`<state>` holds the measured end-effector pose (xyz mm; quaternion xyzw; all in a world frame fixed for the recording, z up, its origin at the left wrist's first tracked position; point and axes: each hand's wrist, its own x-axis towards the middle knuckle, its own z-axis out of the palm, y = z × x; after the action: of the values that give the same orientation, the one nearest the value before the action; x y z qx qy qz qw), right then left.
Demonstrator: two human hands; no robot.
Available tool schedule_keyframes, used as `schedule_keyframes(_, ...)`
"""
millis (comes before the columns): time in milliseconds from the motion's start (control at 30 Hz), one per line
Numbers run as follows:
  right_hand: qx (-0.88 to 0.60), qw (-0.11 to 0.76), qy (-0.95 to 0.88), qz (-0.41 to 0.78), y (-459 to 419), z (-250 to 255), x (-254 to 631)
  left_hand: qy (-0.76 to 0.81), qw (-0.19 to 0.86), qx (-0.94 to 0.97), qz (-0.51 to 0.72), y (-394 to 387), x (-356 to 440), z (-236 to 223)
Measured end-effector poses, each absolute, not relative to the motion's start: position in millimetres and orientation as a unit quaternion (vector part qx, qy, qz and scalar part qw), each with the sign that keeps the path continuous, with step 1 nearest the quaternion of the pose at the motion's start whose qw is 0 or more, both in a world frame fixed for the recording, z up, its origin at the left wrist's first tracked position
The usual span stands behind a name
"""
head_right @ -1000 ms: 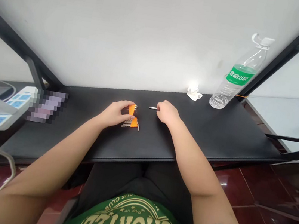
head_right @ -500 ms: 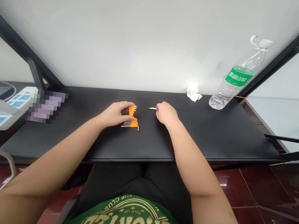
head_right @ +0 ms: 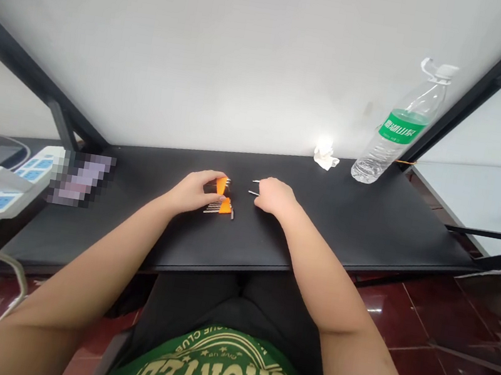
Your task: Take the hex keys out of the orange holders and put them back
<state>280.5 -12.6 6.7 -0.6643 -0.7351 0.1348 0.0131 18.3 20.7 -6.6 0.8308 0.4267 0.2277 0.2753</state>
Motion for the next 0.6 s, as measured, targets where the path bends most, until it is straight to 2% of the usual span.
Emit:
schedule_keyframes(67,-0.642,0.041,-0.752,0.142,-17,8,276,0.426,0.28,0.829,0.23,21,18,-7)
schedule_keyframes(267,-0.508,0.205,-0.822,0.154,-21,2,268,0.419,0.289,0.827,0.24,21,18,-9)
schedule_keyframes(600,-0.499,0.244,-0.817,0.151,-17,-6,263,0.41,0.306,0.823,0.248,19,20,-5)
